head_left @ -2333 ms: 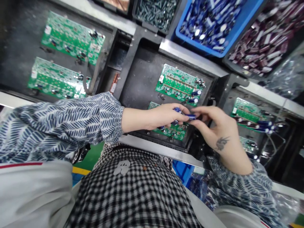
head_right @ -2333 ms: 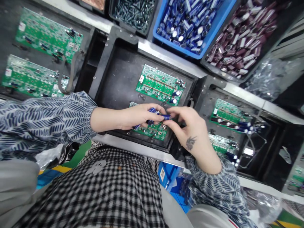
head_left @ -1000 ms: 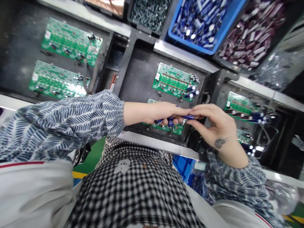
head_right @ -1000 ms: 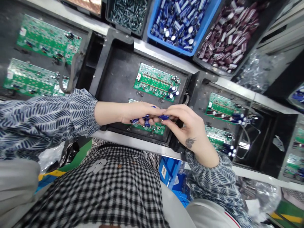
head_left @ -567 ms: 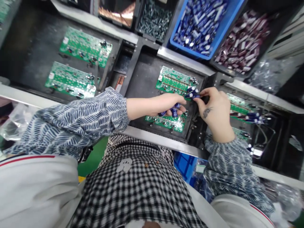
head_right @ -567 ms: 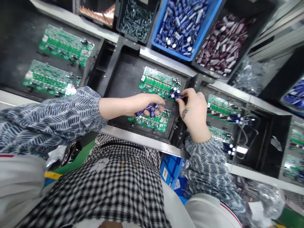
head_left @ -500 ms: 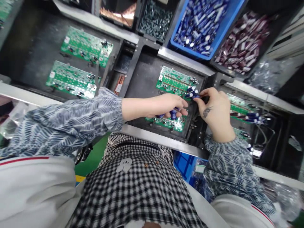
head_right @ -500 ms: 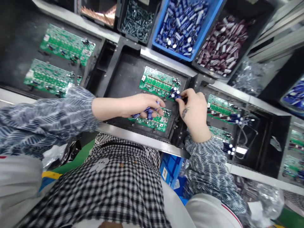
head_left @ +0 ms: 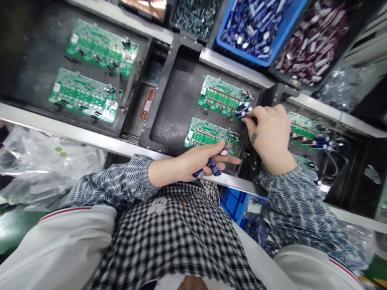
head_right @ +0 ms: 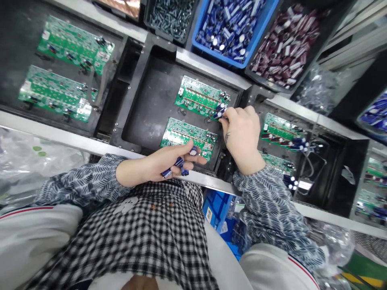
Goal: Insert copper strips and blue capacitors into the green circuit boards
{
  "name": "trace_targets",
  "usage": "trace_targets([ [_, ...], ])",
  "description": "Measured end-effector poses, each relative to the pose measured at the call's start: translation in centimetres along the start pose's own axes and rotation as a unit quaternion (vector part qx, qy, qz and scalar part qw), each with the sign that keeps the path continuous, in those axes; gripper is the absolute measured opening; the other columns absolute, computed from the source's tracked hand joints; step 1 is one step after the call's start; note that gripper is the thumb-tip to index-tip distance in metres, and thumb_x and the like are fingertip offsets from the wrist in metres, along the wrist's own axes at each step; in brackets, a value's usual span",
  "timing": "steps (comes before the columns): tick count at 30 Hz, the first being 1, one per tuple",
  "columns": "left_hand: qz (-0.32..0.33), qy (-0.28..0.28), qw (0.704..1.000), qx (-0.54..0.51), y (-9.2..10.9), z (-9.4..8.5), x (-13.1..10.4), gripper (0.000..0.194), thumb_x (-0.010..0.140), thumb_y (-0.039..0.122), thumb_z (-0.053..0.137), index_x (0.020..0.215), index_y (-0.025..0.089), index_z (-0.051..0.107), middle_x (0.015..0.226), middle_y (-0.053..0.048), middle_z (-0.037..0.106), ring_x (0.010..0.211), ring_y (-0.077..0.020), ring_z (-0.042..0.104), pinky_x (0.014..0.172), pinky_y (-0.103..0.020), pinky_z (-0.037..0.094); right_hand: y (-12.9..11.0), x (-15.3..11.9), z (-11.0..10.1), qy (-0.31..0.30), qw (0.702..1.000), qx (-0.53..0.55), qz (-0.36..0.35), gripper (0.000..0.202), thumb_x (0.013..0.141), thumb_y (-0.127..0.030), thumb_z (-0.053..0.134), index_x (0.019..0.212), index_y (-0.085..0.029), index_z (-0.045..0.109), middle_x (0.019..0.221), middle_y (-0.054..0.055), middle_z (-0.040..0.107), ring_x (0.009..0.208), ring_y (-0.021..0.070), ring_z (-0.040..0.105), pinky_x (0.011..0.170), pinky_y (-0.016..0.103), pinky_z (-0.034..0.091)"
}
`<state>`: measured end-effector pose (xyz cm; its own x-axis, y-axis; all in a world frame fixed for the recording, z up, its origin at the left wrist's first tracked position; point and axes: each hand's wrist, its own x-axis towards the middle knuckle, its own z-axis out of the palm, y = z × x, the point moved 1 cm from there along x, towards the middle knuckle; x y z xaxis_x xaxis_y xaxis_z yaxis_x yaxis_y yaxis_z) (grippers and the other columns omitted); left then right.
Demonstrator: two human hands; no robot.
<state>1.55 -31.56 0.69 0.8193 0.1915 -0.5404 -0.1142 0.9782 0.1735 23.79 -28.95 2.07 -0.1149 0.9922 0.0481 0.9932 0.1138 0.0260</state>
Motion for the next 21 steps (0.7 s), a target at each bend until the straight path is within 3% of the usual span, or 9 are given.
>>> trace_targets([
  [4,0.056,0.014,0.998,-0.028,-0.4,-0.2,0.6,0.029,0.096,0.041,0.064,0.088,0.013,0.064,0.069,0.002,0.05,0.048,-0.0007,0.04,0.038,-0.009,0.016,-3.3,-3.1,-2.9,0.038,0.994,0.088,-0.047,0.034,0.097,-0.045,0.057,0.121,-0.021,0.062,0.116,0.011,0.066,0.102,0.0288,0.061,0.085,0.044,0.05],
  [7,0.065,0.019,0.997,-0.022,-1.2,-0.3,1.0,0.028,0.092,0.04,0.07,0.086,0.013,0.064,0.063,0.005,0.044,0.043,-0.0001,0.03,0.038,-0.011,0.016,-5.9,-6.1,-4.0,0.02,0.988,0.127,-0.081,0.034,0.094,-0.05,0.061,0.112,-0.021,0.064,0.097,0.009,0.068,0.086,0.025,0.064,0.071,0.037,0.05],
  [9,0.053,0.019,0.998,-0.032,-1.6,-0.2,1.2,0.025,0.093,0.034,0.069,0.081,0.013,0.061,0.063,0.005,0.044,0.042,-0.0003,0.029,0.037,-0.011,0.017,-6.7,-7.5,-3.9,0.024,0.989,0.111,-0.097,0.027,0.095,-0.045,0.061,0.104,-0.02,0.066,0.086,0.007,0.068,0.078,0.0236,0.063,0.066,0.036,0.049],
  [11,0.018,0.021,0.998,-0.059,-1.9,-0.2,1.1,0.022,0.096,0.026,0.064,0.08,0.013,0.059,0.065,0.003,0.047,0.042,-0.0007,0.032,0.036,-0.011,0.017,-6.3,-8.1,-3.6,0.038,0.988,0.113,-0.1,0.018,0.097,-0.035,0.059,0.103,-0.021,0.067,0.084,0.006,0.069,0.076,0.0221,0.064,0.066,0.035,0.048],
  [14,-0.052,0.016,0.99,-0.128,-1.9,-0.3,0.4,0.015,0.096,0.007,0.051,0.086,0.01,0.06,0.075,-0.002,0.056,0.049,-0.0015,0.046,0.036,-0.008,0.02,-4.3,-8.2,-2.6,0.044,0.986,0.141,-0.079,0.015,0.098,-0.027,0.057,0.107,-0.022,0.068,0.096,0.007,0.073,0.085,0.0216,0.066,0.073,0.034,0.05],
  [16,-0.086,0.004,0.98,-0.179,-1.8,-0.4,-0.1,0.022,0.094,-0.002,0.042,0.093,0.009,0.061,0.082,-0.005,0.06,0.055,-0.0026,0.054,0.037,-0.006,0.025,-3.2,-8.0,-1.7,0.022,0.989,0.13,-0.063,0.016,0.097,-0.027,0.057,0.108,-0.022,0.068,0.101,0.008,0.073,0.09,0.0235,0.066,0.076,0.037,0.05],
  [18,-0.11,0.006,0.971,-0.212,-1.8,-0.6,-0.3,0.024,0.095,-0.001,0.038,0.094,0.007,0.061,0.085,-0.008,0.063,0.055,-0.003,0.056,0.036,-0.006,0.027,-2.6,-7.8,-0.8,-0.012,0.993,0.102,-0.054,0.017,0.097,-0.03,0.056,0.105,-0.022,0.068,0.099,0.008,0.074,0.089,0.0252,0.065,0.075,0.038,0.048],
  [21,-0.123,0.011,0.968,-0.221,-2.0,-1.0,-0.3,0.023,0.098,0.006,0.038,0.09,0.006,0.06,0.082,-0.009,0.064,0.044,-0.0012,0.047,0.035,-0.007,0.026,-2.6,-7.7,0.0,-0.029,0.996,0.069,-0.044,0.02,0.098,-0.033,0.053,0.102,-0.022,0.069,0.094,0.007,0.075,0.087,0.0254,0.064,0.074,0.038,0.044],
])
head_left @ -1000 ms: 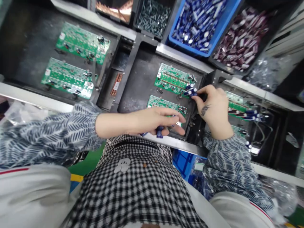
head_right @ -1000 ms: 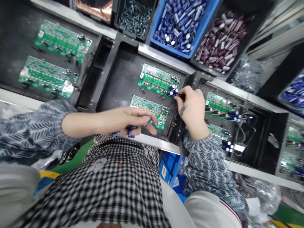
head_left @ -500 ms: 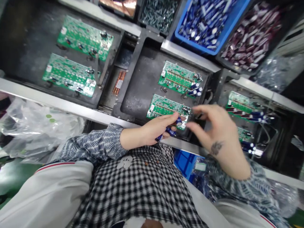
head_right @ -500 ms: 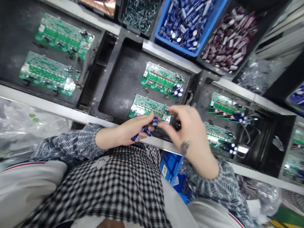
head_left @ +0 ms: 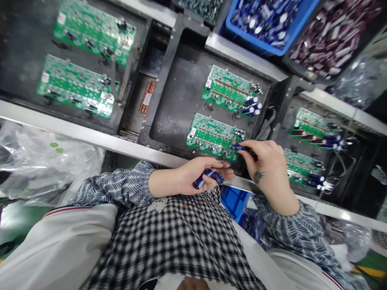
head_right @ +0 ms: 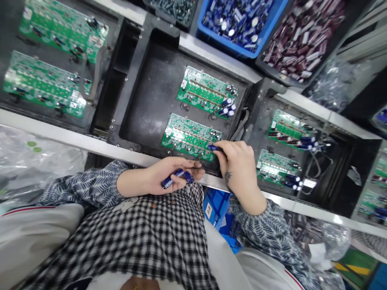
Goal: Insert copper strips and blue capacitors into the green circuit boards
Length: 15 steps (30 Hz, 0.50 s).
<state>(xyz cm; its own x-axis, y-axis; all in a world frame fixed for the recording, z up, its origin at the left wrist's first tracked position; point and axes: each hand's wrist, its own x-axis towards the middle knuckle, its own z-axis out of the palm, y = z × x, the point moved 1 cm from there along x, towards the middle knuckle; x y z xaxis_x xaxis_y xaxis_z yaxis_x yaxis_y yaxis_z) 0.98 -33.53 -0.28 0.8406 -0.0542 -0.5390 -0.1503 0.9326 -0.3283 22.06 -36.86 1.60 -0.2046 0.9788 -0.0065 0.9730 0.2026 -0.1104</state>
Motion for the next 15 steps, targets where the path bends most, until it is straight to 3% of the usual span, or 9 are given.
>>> trace_targets([
  [6,-0.028,-0.043,0.997,0.062,-0.04,-0.29,-0.3,0.029,0.088,-0.008,0.036,0.091,0.011,0.058,0.082,-0.007,0.065,0.042,0.0005,0.04,0.038,-0.007,0.026,-0.52,0.38,-0.42,-0.012,0.999,-0.028,-0.031,0.023,0.101,-0.032,0.048,0.105,-0.024,0.07,0.104,0.005,0.076,0.09,0.0253,0.06,0.077,0.04,0.039],
  [10,-0.002,-0.043,0.987,0.158,-0.05,-0.36,-0.52,0.015,0.099,0.012,0.052,0.089,0.011,0.061,0.082,-0.006,0.066,0.044,0.001,0.038,0.039,-0.009,0.019,-0.46,0.32,-0.88,-0.035,0.996,-0.041,-0.078,0.026,0.101,-0.026,0.046,0.113,-0.025,0.07,0.114,0.005,0.075,0.094,0.0251,0.059,0.079,0.041,0.038],
  [15,0.058,-0.023,0.966,0.252,0.15,-0.96,-0.24,0.02,0.097,0.031,0.064,0.093,0.012,0.067,0.084,-0.003,0.068,0.061,-0.0038,0.057,0.046,-0.011,0.022,-0.6,0.3,-0.65,-0.048,0.992,-0.021,-0.113,0.029,0.101,-0.024,0.047,0.121,-0.023,0.068,0.118,0.007,0.074,0.095,0.0249,0.061,0.082,0.042,0.041],
])
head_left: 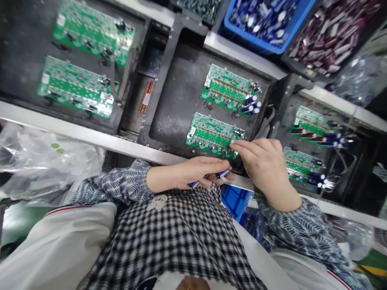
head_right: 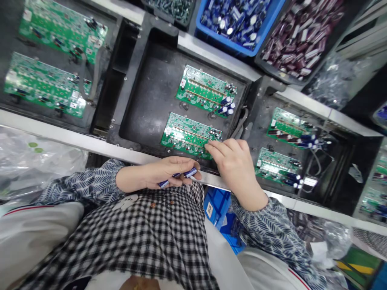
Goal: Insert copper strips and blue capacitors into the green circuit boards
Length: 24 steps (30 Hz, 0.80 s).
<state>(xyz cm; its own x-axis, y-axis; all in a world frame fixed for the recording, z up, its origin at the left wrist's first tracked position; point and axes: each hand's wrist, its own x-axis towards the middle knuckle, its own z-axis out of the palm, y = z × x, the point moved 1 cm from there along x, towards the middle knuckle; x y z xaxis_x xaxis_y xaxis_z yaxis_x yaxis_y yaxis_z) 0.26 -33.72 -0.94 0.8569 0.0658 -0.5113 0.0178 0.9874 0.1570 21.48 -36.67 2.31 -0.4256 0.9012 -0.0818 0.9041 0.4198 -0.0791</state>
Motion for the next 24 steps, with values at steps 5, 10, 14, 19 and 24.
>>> trace_targets([
  [5,0.04,-0.012,0.996,0.084,-0.4,-1.2,0.7,0.051,0.086,0.048,0.076,0.126,0.019,0.065,0.095,-0.002,0.072,0.068,-0.0045,0.06,0.053,-0.012,0.028,-1.7,-0.2,-0.7,0.047,0.989,0.136,0.04,0.042,0.097,-0.027,0.057,0.139,-0.023,0.057,0.14,0.012,0.061,0.118,0.0279,0.061,0.096,0.046,0.049],
  [10,0.094,-0.091,0.985,0.114,-0.7,-0.9,1.3,0.063,0.079,0.043,0.083,0.133,0.016,0.061,0.089,-0.003,0.072,0.069,-0.0079,0.063,0.059,-0.015,0.039,-3.6,-1.5,-1.9,-0.01,0.923,0.381,0.044,0.027,0.101,-0.027,0.05,0.122,-0.029,0.068,0.121,0.007,0.071,0.114,0.0227,0.066,0.095,0.039,0.056],
  [14,0.11,-0.086,0.979,0.149,-1.1,-0.4,1.4,0.076,0.079,0.029,0.084,0.145,0.016,0.05,0.079,0.0,0.07,0.069,-0.0104,0.066,0.076,-0.024,0.052,-4.3,-2.2,-2.2,-0.026,0.902,0.428,0.06,0.027,0.098,-0.031,0.058,0.123,-0.03,0.066,0.118,0.007,0.073,0.11,0.0236,0.069,0.091,0.039,0.058],
  [19,0.043,-0.007,0.998,0.044,-1.3,0.1,0.6,0.044,0.089,0.029,0.075,0.127,0.014,0.059,0.085,-0.002,0.069,0.066,-0.0059,0.062,0.054,-0.011,0.039,-3.9,-2.4,-1.7,0.069,0.954,0.285,0.071,0.013,0.094,-0.028,0.064,0.105,-0.029,0.07,0.1,0.004,0.076,0.094,0.0239,0.07,0.084,0.041,0.056],
  [24,-0.122,0.053,0.982,-0.132,-2.0,-1.5,-1.8,0.028,0.1,0.029,0.055,0.085,0.008,0.065,0.091,-0.007,0.064,0.079,-0.0117,0.065,0.069,-0.021,0.056,-1.9,-2.7,0.3,0.108,0.98,0.041,0.164,0.013,0.095,-0.034,0.063,0.103,-0.024,0.067,0.089,0.006,0.073,0.084,0.0253,0.067,0.077,0.041,0.049],
])
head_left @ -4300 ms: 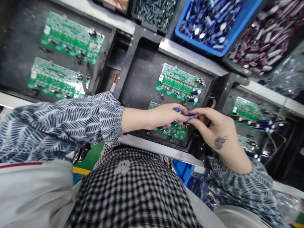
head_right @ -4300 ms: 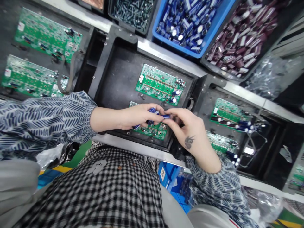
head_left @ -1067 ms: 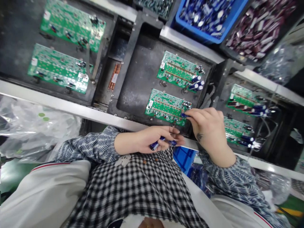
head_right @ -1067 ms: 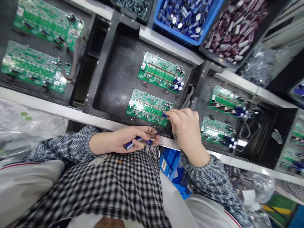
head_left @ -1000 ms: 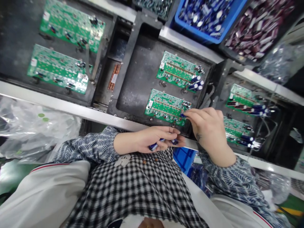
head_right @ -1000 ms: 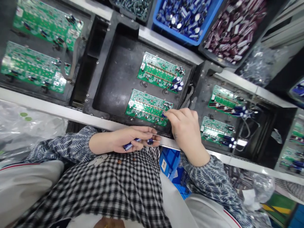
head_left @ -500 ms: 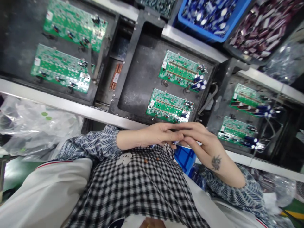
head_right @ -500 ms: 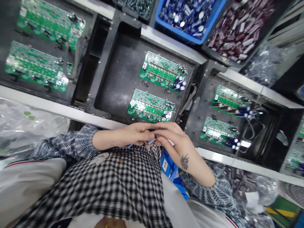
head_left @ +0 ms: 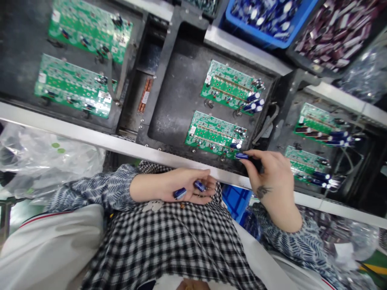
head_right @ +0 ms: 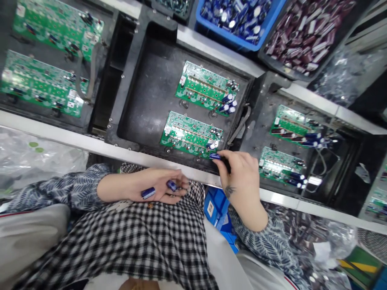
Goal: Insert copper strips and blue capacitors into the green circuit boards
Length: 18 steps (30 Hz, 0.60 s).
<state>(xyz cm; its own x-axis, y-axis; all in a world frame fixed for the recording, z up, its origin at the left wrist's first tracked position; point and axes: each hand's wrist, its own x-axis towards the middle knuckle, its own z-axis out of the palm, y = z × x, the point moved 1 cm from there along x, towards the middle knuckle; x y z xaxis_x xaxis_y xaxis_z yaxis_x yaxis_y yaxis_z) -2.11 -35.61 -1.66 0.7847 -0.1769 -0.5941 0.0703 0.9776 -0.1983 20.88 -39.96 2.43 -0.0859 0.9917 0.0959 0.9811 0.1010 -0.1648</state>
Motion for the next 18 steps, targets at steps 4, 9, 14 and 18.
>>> trace_targets([
  [4,-0.047,0.004,0.999,-0.002,-0.1,-2.5,-1.5,0.012,0.088,0.019,0.066,0.091,0.007,0.068,0.096,-0.009,0.065,0.092,-0.0157,0.068,0.072,-0.018,0.057,0.5,-0.1,1.0,0.002,1.0,-0.013,-0.001,0.013,0.095,-0.036,0.064,0.097,-0.024,0.069,0.085,0.005,0.074,0.08,0.0245,0.068,0.075,0.04,0.047],
  [9,-0.021,-0.002,0.991,0.132,0.5,-2.5,-2.2,0.02,0.085,0.022,0.073,0.101,0.011,0.071,0.101,-0.008,0.071,0.06,-0.0032,0.056,0.038,-0.009,0.019,-0.1,0.2,1.0,-0.011,1.0,0.003,-0.011,0.013,0.097,-0.034,0.06,0.095,-0.025,0.07,0.089,0.004,0.077,0.082,0.0239,0.069,0.075,0.041,0.047],
  [14,0.009,-0.056,0.985,0.163,0.9,-0.2,-0.8,0.038,0.096,0.047,0.062,0.089,0.01,0.062,0.073,-0.006,0.067,0.044,-0.0013,0.023,0.039,-0.013,0.011,-0.4,0.4,1.1,-0.011,1.0,-0.003,-0.015,0.011,0.097,-0.033,0.06,0.096,-0.025,0.069,0.09,0.003,0.077,0.081,0.0237,0.07,0.075,0.04,0.049],
  [18,0.024,-0.06,0.993,0.102,1.0,1.5,1.1,0.044,0.1,0.049,0.052,0.08,0.01,0.056,0.066,0.002,0.049,0.044,-0.0001,0.022,0.038,-0.011,0.012,-0.1,0.3,1.1,0.006,1.0,0.003,-0.027,0.01,0.097,-0.03,0.061,0.096,-0.024,0.068,0.095,0.005,0.078,0.084,0.0242,0.071,0.076,0.04,0.05],
])
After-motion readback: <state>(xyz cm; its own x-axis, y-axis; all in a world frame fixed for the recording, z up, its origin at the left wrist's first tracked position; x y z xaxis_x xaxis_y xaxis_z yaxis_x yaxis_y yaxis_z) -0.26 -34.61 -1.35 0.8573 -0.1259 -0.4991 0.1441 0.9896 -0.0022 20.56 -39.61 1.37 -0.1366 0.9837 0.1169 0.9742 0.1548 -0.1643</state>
